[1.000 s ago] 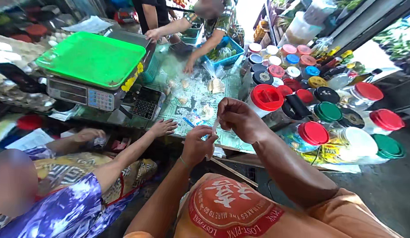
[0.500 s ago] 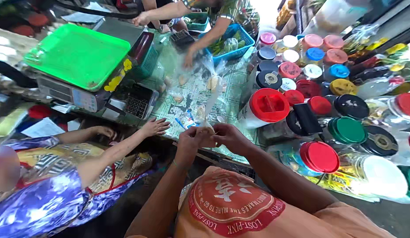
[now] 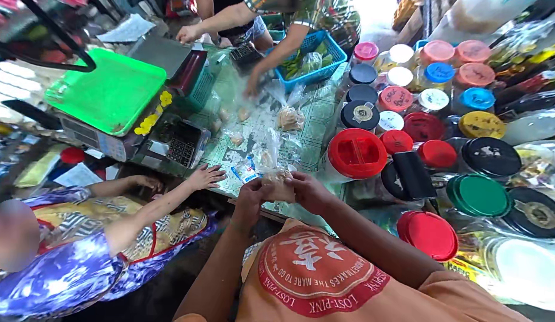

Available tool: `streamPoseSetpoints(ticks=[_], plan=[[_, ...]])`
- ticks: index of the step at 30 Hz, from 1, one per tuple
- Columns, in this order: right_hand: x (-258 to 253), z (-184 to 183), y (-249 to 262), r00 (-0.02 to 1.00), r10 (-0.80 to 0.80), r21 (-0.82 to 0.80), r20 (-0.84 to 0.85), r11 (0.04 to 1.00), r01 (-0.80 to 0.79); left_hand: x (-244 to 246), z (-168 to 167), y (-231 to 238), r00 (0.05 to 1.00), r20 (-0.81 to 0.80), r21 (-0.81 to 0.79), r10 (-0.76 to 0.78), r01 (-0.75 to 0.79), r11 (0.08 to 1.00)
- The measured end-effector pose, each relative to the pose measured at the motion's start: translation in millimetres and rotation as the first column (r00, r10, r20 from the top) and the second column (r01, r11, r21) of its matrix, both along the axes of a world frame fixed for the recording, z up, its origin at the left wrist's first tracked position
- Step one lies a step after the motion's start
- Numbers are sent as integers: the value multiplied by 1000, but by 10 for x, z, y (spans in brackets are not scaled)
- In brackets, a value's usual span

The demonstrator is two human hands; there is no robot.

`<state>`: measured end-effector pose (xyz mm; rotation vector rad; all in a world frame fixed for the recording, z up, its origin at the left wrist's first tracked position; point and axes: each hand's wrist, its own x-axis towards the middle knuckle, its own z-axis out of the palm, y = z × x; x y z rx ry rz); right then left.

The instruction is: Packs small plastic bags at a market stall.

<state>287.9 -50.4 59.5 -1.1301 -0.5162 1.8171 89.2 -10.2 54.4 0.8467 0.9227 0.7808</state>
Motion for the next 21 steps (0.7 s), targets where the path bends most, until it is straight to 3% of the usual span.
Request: streamPoseSetpoints(ticks=[5,8,10,12,13,15,18,21], plan=[[141,-84,-28,996,32,-35,80,999,-29,152,-142,-98,996,-19,-107,-92,90,990],[197,-124,-55,992,-94,-57,83,994,98,336,-105,-84,994,-54,-164,-94,84,983],[300,-64,-73,981,-190,35,40,981,189,518,182,116,983,-148,6,-111,114,994],[461,29,-104,974,-215,145,67,968,203,699,681,401,965,-241,317,-102,177,932],[545,88,-146,971,-220,166,95,965,202,783,968,537,971,-226,493,-82,187,850],[699,193,-282,966,-217,179,143,965,191,974,1569,799,997,-43,764,-61,72,641],[842,245,-616,957,-227,180,178,964,195,1232,2234,1082,959,245,895,-145,-166,413],[887,176,-1013,940,-259,123,224,964,236,1501,2165,1338,913,376,846,-155,-270,459]])
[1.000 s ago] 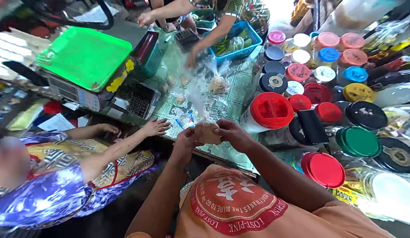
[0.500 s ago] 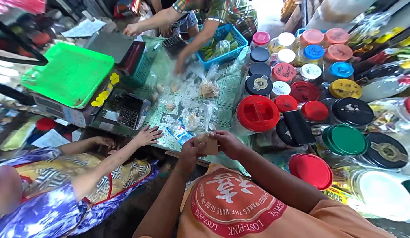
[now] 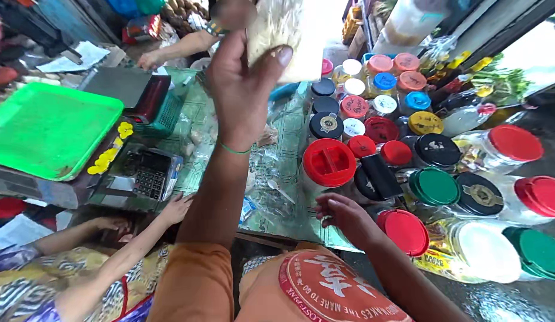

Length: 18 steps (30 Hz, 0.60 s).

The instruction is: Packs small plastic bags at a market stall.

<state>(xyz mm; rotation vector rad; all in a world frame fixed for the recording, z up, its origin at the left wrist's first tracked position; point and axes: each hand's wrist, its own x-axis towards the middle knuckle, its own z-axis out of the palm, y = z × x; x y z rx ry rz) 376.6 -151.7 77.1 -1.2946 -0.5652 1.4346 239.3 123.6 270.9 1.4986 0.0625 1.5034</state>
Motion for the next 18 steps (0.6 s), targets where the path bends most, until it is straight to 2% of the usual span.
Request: streamPoseSetpoints(ticks=[2,4,5,6,7,8,9,10,12,13,14,16,18], plan=[[7,-79,-215,1000,-21,-83,6,996,22,159,-543,215,997,-78,-131,-21,10,991],[2,-152,-369,999,-37,-174,-8,984,35,323,-1494,425,955,-296,-354,-17,-93,931],[1,-190,-398,999,-44,-209,-18,977,39,388,-2077,521,888,-457,-471,-54,-190,861],[-12,-234,-408,999,-43,-236,-34,971,34,395,-2689,600,769,-624,-557,-139,-313,769],[-47,-275,-420,998,-38,-257,-56,966,23,306,-3278,610,594,-770,-565,-234,-462,683],[-86,-304,-420,997,-29,-272,-71,962,8,144,-3728,539,438,-845,-527,-307,-586,616],[-106,-324,-381,997,-15,-274,-76,962,-6,-26,-3967,443,387,-858,-513,-337,-654,557],[-124,-344,-322,997,-5,-269,-73,963,-15,-183,-4013,342,420,-842,-539,-338,-664,518],[-196,-394,-238,997,21,-276,-70,960,-39,-486,-3769,88,565,-766,-637,-307,-598,487],[-226,-418,-182,997,41,-288,-68,956,-59,-636,-3636,25,605,-742,-656,-289,-568,497],[-263,-441,-92,996,63,-301,-64,950,-80,-800,-3547,44,604,-751,-639,-267,-564,523],[-370,-464,130,993,103,-318,-48,941,-113,-1171,-3538,265,535,-818,-549,-212,-614,568],[-478,-454,328,992,123,-321,-19,939,-122,-1481,-3670,563,526,-842,-502,-121,-680,534]])
